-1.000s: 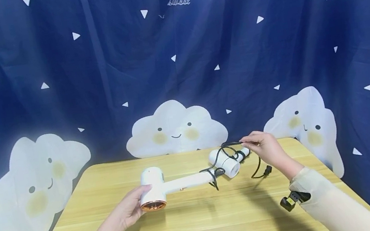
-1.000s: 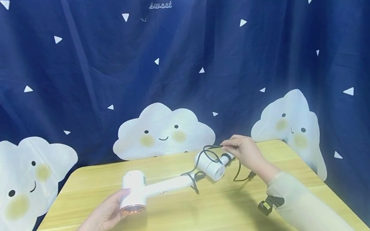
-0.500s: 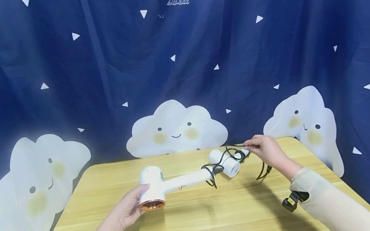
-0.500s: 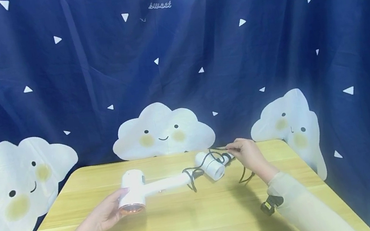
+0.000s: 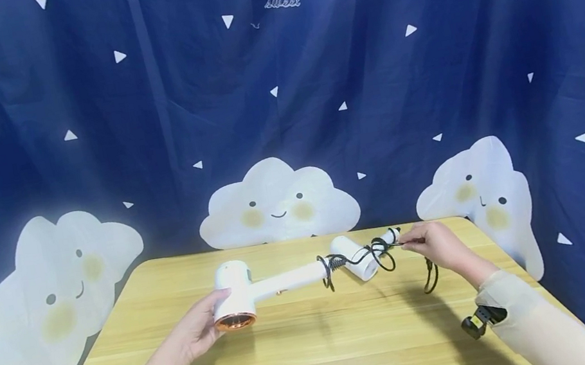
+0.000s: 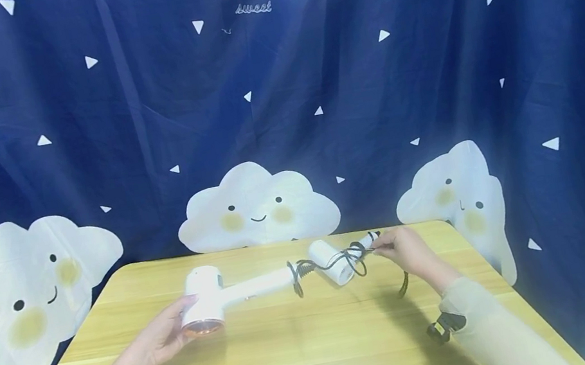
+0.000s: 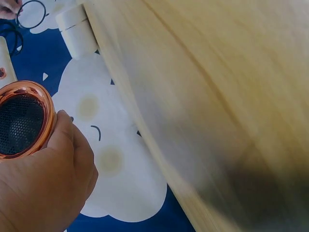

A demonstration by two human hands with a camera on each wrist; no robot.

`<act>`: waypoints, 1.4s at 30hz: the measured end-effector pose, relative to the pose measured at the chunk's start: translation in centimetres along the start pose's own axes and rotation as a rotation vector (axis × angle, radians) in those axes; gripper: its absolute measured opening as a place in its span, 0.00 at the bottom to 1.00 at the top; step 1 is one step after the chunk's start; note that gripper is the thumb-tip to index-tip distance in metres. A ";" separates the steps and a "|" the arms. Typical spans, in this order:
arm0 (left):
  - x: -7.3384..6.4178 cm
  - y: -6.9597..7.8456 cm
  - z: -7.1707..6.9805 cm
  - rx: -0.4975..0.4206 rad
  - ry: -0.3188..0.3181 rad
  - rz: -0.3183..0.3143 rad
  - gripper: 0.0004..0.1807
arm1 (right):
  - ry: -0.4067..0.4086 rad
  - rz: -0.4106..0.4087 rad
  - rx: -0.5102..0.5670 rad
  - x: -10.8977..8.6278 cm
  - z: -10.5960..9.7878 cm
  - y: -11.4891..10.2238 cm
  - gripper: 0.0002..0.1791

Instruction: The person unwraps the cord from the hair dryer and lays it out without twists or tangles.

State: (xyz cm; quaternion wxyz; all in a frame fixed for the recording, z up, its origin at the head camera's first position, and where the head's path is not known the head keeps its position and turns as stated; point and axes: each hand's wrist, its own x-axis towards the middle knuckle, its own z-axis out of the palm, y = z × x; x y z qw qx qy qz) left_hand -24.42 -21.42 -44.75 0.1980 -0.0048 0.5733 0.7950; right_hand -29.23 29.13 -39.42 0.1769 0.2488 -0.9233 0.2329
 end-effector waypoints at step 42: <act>-0.6 0.8 -1.2 -0.056 0.019 -0.002 0.39 | -0.360 0.060 -0.128 -3.8 -2.8 4.8 0.04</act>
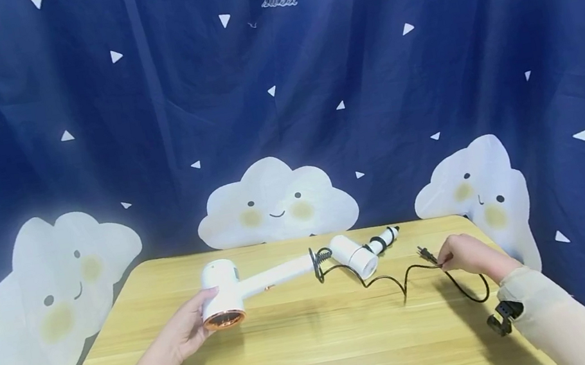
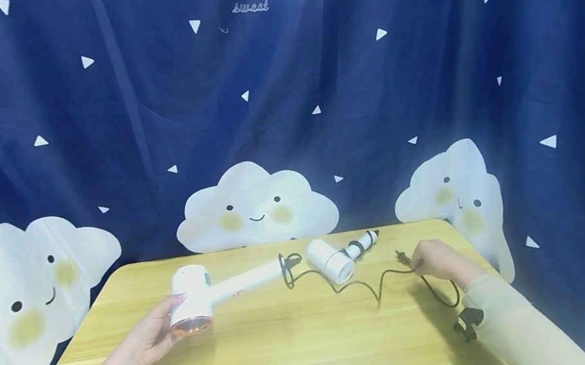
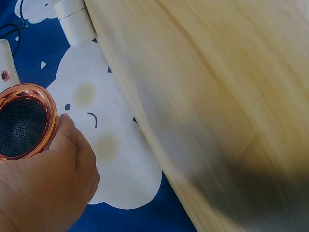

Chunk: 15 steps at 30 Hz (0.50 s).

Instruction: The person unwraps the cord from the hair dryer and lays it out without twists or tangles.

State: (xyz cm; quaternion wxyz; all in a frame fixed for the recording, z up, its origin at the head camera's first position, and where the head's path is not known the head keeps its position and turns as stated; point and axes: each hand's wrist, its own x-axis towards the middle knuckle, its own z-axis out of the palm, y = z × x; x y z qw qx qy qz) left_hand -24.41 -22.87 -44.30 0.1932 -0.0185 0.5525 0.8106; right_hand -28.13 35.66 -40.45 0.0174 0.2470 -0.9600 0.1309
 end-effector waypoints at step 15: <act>-0.1 -0.1 0.3 0.014 0.030 0.007 0.39 | -0.066 0.021 0.039 0.0 0.7 0.6 0.06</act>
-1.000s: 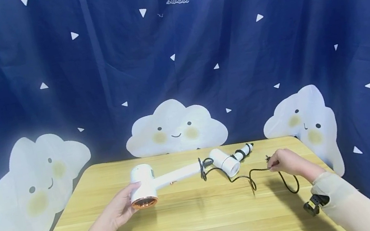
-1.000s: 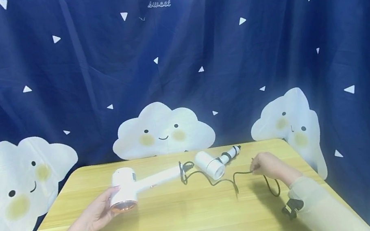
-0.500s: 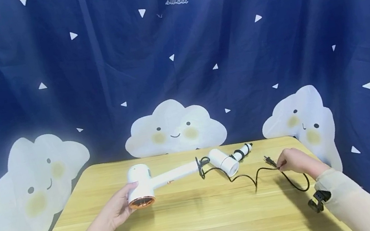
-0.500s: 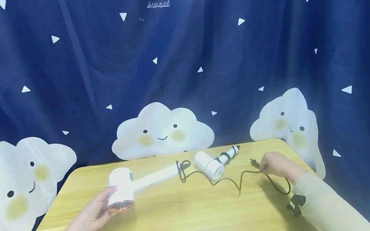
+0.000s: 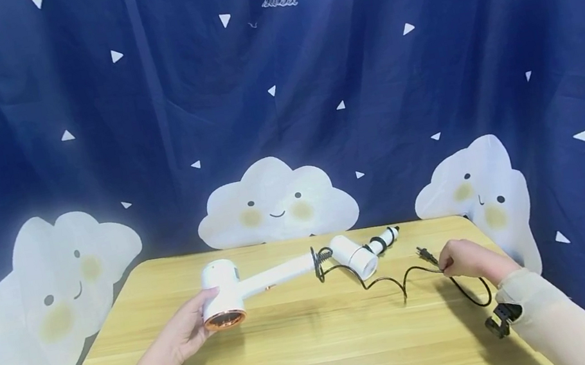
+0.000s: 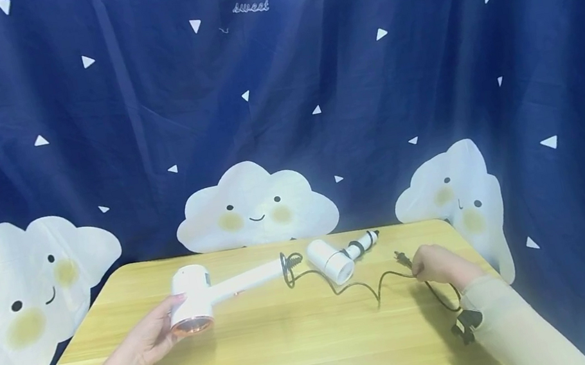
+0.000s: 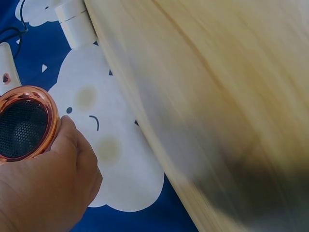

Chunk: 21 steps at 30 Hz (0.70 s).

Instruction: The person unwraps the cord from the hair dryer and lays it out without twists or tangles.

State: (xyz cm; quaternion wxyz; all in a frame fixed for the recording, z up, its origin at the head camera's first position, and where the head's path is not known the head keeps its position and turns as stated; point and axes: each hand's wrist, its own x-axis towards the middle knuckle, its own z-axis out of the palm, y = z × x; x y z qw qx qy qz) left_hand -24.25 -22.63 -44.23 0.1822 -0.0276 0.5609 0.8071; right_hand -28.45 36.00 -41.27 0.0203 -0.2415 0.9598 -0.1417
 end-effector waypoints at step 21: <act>0.0 -0.3 0.3 -0.033 -0.002 -0.003 0.41 | 0.032 0.025 -0.012 0.2 -0.1 -1.7 0.07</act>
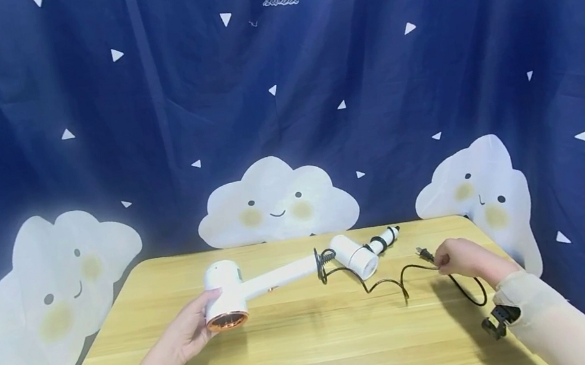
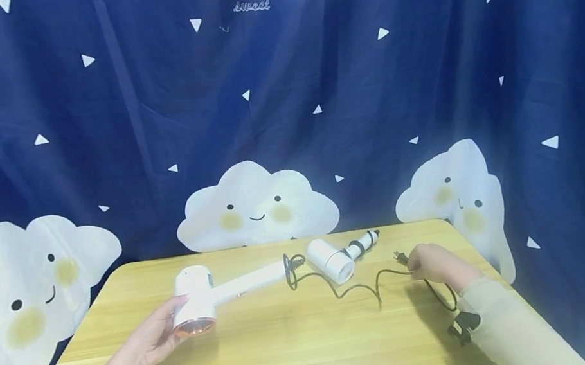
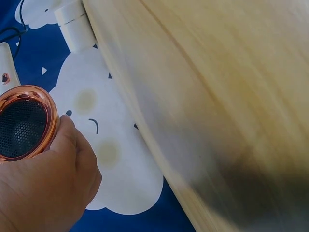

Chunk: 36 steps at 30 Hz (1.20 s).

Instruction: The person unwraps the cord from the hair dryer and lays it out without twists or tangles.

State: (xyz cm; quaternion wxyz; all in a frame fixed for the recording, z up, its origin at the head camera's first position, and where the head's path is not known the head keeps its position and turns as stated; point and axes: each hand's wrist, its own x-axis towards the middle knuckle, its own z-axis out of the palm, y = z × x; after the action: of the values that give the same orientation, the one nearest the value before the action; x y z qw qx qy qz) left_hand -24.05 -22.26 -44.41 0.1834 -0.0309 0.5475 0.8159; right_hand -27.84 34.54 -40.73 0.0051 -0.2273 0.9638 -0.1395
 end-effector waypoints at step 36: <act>0.2 -0.2 0.3 -0.022 -0.008 -0.010 0.42 | 0.085 -0.045 -0.009 0.5 -1.0 -3.7 0.08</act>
State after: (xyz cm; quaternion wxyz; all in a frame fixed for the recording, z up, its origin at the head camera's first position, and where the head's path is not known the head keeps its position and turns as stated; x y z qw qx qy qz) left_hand -24.17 -21.88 -44.48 0.1893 -0.0320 0.5377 0.8210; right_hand -26.74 31.45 -38.70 -0.0402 -0.2426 0.9584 -0.1450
